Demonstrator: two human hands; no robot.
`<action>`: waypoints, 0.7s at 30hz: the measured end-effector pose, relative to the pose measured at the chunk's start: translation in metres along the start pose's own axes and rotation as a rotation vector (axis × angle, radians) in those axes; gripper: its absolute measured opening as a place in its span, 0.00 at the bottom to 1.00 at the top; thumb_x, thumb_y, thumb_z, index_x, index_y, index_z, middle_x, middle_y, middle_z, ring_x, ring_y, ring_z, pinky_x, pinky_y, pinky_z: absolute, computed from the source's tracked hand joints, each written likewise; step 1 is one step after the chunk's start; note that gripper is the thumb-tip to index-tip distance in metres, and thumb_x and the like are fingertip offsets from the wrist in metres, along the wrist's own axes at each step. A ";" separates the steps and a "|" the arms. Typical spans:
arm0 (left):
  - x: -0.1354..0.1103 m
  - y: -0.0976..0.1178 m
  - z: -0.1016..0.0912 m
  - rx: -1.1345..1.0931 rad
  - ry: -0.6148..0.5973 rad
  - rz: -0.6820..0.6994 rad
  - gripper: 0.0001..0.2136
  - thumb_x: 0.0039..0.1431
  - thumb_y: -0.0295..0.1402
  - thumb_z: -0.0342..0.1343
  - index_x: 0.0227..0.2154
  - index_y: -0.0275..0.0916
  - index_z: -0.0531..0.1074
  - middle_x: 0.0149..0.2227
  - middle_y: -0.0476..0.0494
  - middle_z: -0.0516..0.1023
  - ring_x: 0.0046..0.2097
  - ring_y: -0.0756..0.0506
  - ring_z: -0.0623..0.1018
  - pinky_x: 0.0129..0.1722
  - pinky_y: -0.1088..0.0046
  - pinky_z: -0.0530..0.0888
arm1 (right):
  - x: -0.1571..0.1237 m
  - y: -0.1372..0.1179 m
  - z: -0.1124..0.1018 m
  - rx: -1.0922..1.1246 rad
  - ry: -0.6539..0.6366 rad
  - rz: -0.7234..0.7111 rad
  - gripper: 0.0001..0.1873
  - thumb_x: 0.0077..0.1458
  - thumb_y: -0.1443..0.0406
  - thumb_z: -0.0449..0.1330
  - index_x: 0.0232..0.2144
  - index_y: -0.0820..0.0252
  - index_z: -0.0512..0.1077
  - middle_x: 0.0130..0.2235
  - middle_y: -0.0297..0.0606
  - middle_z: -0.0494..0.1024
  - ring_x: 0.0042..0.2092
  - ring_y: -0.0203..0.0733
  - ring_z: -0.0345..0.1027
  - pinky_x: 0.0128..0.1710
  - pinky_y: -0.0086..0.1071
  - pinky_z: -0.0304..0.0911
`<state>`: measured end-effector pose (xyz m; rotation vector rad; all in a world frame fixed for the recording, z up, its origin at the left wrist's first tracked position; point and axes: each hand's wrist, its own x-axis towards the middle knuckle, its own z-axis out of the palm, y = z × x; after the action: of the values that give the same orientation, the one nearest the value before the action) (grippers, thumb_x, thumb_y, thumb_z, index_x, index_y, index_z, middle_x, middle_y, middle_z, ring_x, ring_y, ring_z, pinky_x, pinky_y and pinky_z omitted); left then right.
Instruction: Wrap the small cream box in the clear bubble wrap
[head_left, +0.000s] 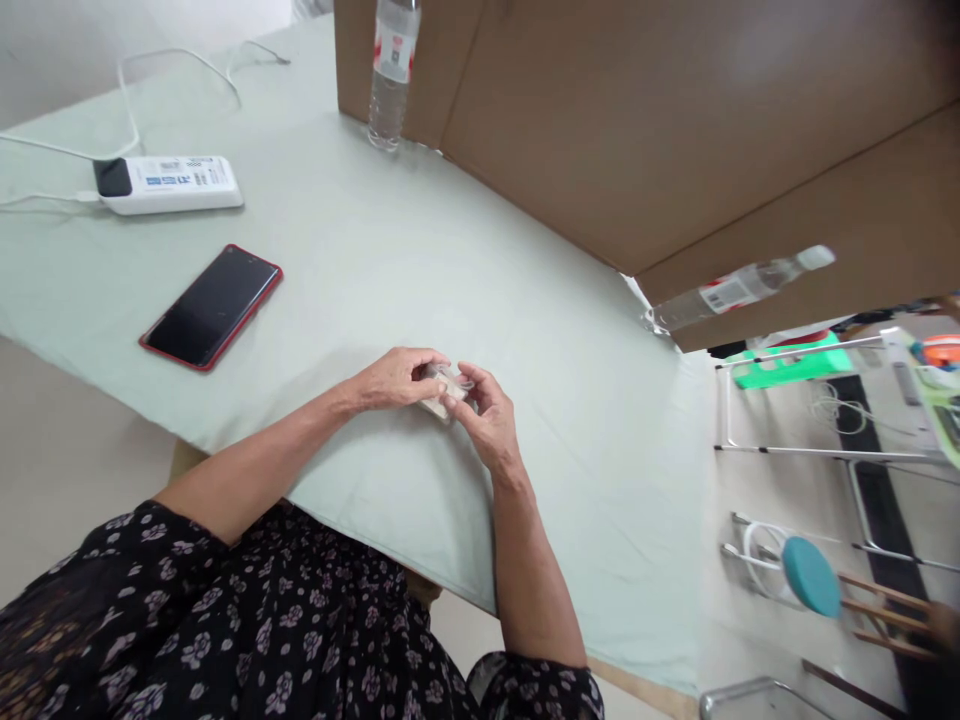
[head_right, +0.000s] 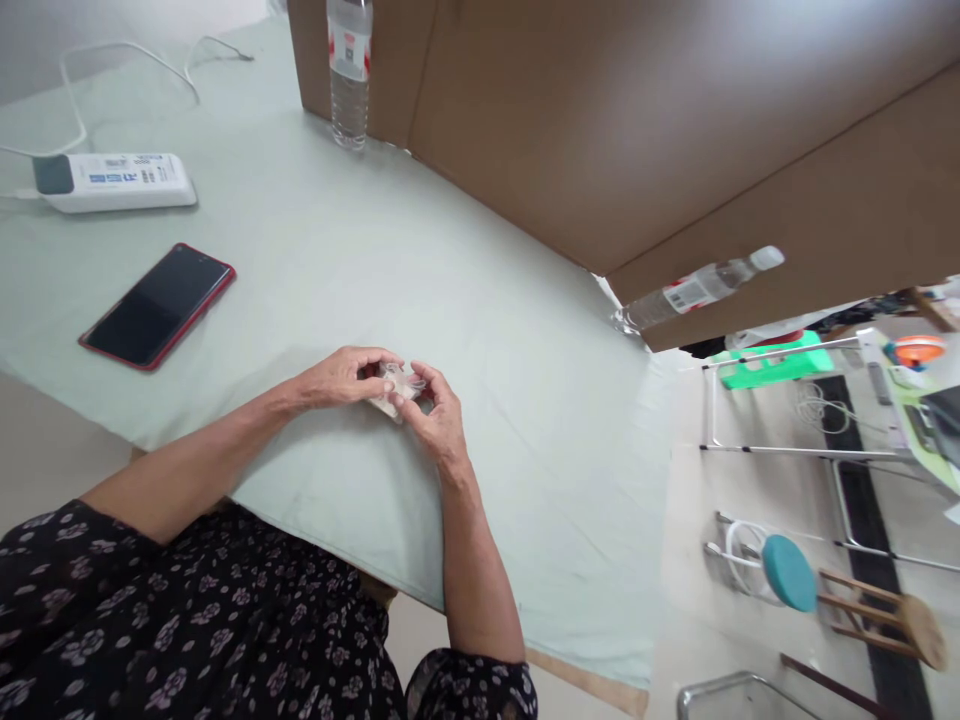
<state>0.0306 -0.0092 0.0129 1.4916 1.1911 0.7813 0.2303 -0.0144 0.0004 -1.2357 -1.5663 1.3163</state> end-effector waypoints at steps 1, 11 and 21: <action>0.000 0.000 -0.001 -0.013 -0.008 -0.006 0.20 0.51 0.38 0.56 0.45 0.36 0.78 0.31 0.48 0.76 0.31 0.49 0.71 0.32 0.74 0.68 | 0.000 0.001 0.000 0.006 0.005 0.005 0.27 0.48 0.54 0.71 0.50 0.54 0.75 0.44 0.37 0.77 0.41 0.41 0.71 0.47 0.39 0.69; -0.002 0.003 0.000 -0.058 -0.050 -0.014 0.18 0.50 0.35 0.58 0.44 0.36 0.78 0.31 0.48 0.77 0.32 0.49 0.71 0.32 0.74 0.67 | 0.009 -0.004 0.010 0.027 0.129 -0.014 0.18 0.51 0.50 0.68 0.38 0.55 0.78 0.37 0.36 0.81 0.38 0.42 0.72 0.41 0.36 0.69; -0.003 0.004 0.000 -0.052 -0.037 -0.013 0.18 0.51 0.36 0.56 0.44 0.36 0.77 0.33 0.48 0.78 0.33 0.48 0.73 0.34 0.73 0.69 | 0.010 -0.009 0.016 0.040 0.196 -0.038 0.13 0.56 0.54 0.62 0.31 0.57 0.77 0.32 0.33 0.78 0.36 0.40 0.69 0.39 0.34 0.66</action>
<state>0.0307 -0.0123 0.0168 1.4488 1.1434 0.7675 0.2109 -0.0094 0.0050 -1.2631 -1.4118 1.1602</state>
